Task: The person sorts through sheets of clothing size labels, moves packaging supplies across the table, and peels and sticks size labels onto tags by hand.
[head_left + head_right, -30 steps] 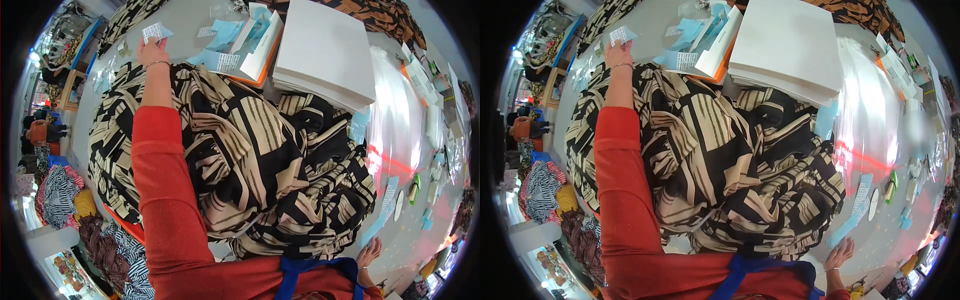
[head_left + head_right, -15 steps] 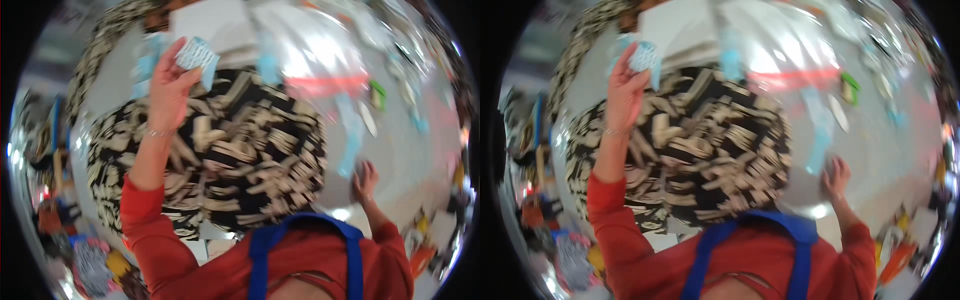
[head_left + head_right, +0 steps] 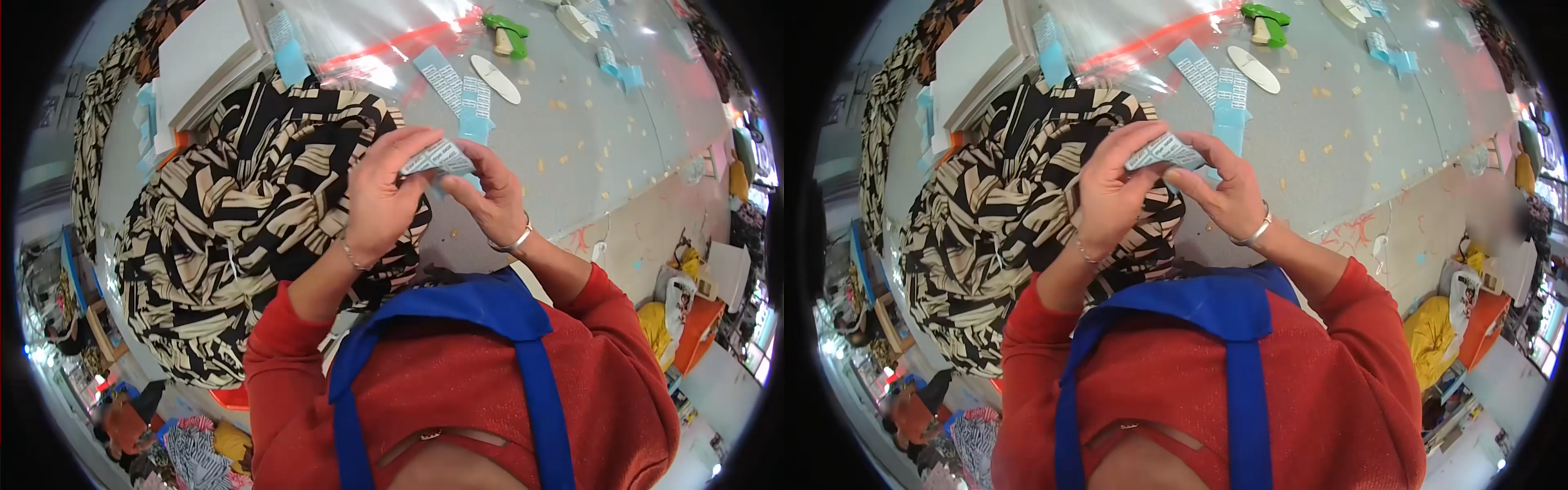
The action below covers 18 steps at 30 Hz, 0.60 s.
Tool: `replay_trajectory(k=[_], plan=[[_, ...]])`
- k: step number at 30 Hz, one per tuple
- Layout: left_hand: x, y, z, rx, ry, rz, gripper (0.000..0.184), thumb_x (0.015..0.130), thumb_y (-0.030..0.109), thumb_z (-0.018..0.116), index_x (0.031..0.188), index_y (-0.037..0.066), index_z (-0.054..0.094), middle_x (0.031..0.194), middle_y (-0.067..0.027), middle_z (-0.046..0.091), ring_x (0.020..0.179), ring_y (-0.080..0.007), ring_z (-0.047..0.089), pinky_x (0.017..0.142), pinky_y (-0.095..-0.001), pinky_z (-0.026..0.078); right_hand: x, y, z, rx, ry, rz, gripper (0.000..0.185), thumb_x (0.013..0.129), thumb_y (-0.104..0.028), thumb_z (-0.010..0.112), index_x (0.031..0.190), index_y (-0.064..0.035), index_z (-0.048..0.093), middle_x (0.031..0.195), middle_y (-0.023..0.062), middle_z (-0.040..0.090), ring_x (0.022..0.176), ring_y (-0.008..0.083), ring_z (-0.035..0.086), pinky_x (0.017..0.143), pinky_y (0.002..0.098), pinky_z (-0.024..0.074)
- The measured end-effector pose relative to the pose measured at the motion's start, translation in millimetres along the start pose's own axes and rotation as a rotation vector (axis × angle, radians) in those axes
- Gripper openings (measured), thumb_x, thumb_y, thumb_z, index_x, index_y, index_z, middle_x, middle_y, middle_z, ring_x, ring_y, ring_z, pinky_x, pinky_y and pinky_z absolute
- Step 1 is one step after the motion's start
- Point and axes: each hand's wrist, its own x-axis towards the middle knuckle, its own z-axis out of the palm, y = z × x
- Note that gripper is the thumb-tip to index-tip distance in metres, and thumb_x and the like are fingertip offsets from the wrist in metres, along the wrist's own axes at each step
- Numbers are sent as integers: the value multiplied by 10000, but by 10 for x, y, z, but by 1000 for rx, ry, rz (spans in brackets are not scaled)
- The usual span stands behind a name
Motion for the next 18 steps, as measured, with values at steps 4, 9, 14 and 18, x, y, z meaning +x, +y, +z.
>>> replay_trajectory(k=[4,9,14,18], plan=[[-181,-22,159,-53,58,-74,467,758,-103,565,1202,38,573,1140,-111,589,997,-196,596,840,-286,477,14,42,44,100,62,133,460,812,-105,716,1217,-1,525,982,31,645,830,89,580,729,242,480],[-243,133,155,-879,266,-371,533,849,-52,531,1352,2,363,1315,-150,442,1161,-239,503,961,-333,446,46,33,6,366,76,177,435,803,-55,716,1190,14,529,956,43,644,804,63,573,691,201,475],[-308,101,97,-987,374,-383,418,939,51,409,1346,-35,370,1333,-177,450,1229,-276,464,1049,-399,380,44,52,-48,651,-160,404,474,793,-23,713,1212,30,499,989,63,654,821,87,608,717,219,496],[-357,180,113,-849,394,-366,409,944,47,400,1346,-35,391,1327,-169,476,1223,-256,472,1046,-398,380,-44,145,15,700,-277,573,392,794,-36,709,1156,18,568,970,55,672,815,97,621,743,240,508]])
